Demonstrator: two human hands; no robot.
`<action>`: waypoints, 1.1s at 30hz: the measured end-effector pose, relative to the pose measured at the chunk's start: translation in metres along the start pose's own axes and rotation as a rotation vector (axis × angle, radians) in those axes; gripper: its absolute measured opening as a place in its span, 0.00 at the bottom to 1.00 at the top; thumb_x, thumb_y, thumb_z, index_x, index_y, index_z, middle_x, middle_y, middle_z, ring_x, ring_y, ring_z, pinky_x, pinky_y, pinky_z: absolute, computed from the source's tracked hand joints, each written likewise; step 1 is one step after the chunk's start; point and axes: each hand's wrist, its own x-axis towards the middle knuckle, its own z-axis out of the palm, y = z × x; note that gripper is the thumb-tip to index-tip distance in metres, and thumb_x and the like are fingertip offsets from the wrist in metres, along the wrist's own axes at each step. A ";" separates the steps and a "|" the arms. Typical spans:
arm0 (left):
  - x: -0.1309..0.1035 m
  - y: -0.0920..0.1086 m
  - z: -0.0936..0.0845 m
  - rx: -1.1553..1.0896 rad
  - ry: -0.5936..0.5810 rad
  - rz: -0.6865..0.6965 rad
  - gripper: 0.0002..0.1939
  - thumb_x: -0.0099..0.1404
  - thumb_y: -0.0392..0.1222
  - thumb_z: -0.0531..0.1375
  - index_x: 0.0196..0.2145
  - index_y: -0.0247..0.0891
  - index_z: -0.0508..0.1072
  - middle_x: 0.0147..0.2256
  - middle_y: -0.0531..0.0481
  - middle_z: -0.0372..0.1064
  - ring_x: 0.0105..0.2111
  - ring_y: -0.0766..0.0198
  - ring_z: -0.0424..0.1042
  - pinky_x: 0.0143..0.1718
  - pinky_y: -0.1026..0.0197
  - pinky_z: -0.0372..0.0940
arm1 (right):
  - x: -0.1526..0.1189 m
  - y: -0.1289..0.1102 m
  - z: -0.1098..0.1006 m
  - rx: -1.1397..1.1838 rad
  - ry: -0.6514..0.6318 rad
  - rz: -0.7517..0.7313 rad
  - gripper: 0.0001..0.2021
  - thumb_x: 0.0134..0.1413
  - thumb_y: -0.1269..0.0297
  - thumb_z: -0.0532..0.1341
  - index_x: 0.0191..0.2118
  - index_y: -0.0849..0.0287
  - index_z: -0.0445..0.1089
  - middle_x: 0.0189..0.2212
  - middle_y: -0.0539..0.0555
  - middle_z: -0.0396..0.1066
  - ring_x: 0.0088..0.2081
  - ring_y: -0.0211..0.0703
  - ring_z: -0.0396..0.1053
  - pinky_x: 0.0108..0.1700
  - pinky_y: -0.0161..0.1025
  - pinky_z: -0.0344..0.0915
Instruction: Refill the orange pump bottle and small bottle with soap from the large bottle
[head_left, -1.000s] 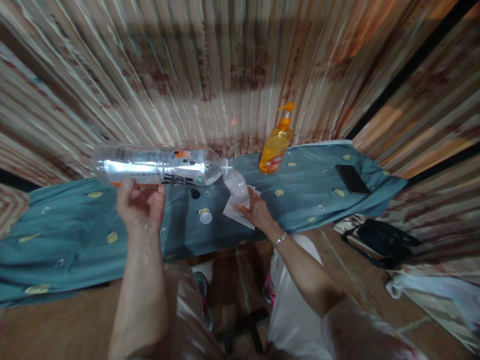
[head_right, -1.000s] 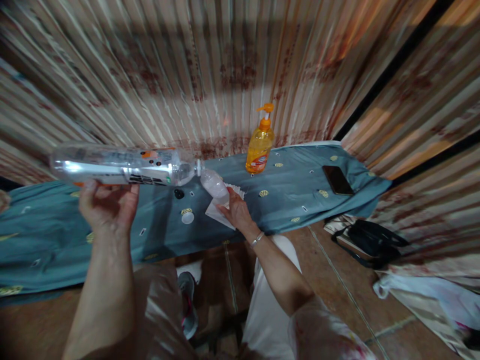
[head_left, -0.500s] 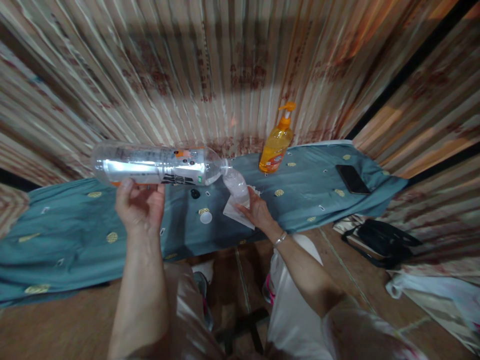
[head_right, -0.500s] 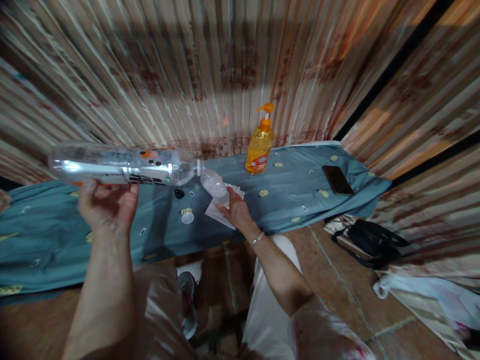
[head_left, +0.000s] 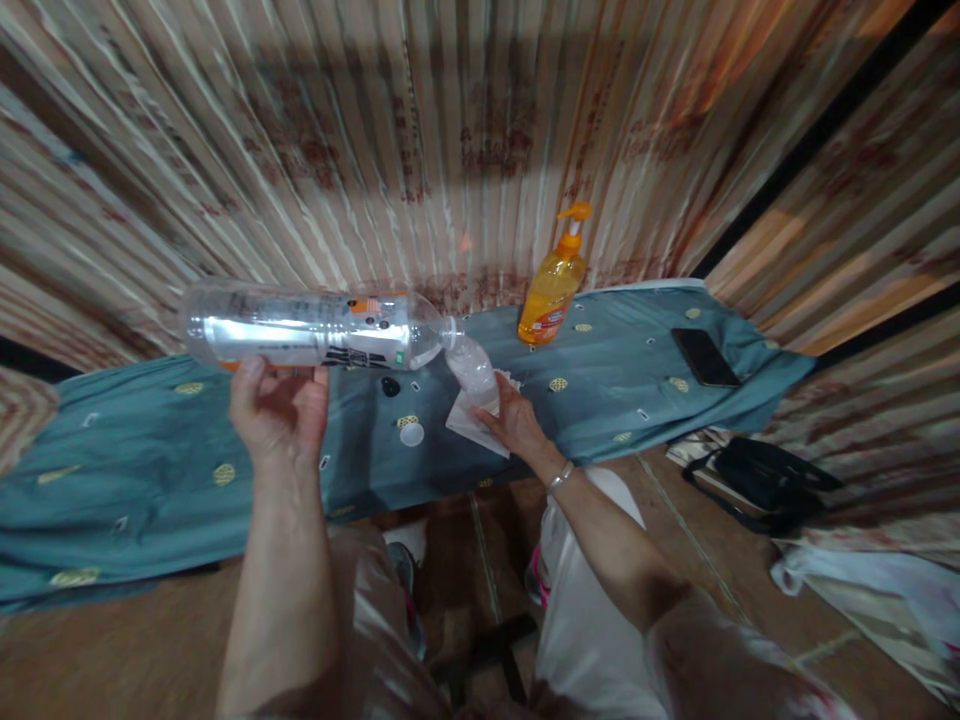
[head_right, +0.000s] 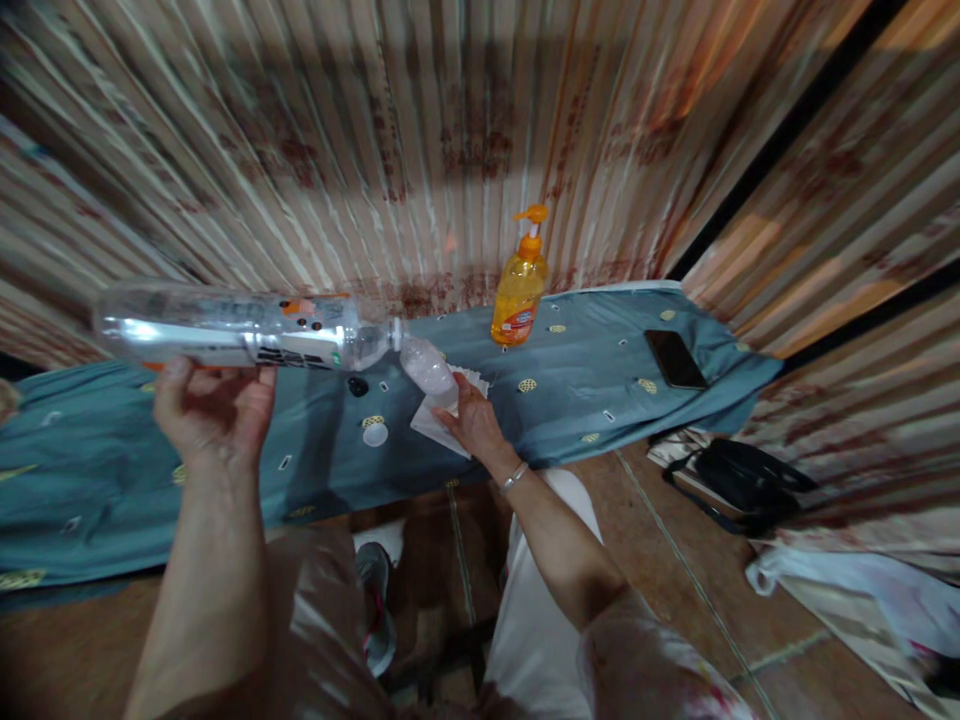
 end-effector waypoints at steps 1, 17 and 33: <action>0.001 0.000 -0.001 -0.015 -0.006 -0.004 0.15 0.41 0.40 0.69 0.28 0.43 0.70 0.23 0.60 0.69 0.37 0.65 0.74 0.53 0.59 0.67 | 0.000 0.000 0.000 -0.003 0.001 -0.001 0.37 0.58 0.47 0.61 0.64 0.70 0.57 0.56 0.74 0.68 0.56 0.60 0.70 0.57 0.56 0.68; 0.002 -0.001 -0.002 -0.056 -0.027 -0.008 0.14 0.41 0.39 0.70 0.25 0.41 0.69 0.21 0.62 0.68 0.26 0.70 0.70 0.49 0.60 0.69 | 0.000 0.001 0.001 -0.026 -0.020 -0.006 0.39 0.58 0.45 0.60 0.63 0.73 0.57 0.56 0.76 0.68 0.56 0.62 0.70 0.56 0.55 0.68; 0.005 -0.001 -0.004 -0.091 -0.020 -0.004 0.15 0.39 0.37 0.71 0.24 0.40 0.69 0.23 0.62 0.70 0.23 0.74 0.66 0.45 0.62 0.71 | 0.000 0.003 0.001 -0.008 -0.003 -0.016 0.38 0.59 0.46 0.60 0.63 0.74 0.57 0.55 0.76 0.69 0.54 0.62 0.71 0.56 0.56 0.68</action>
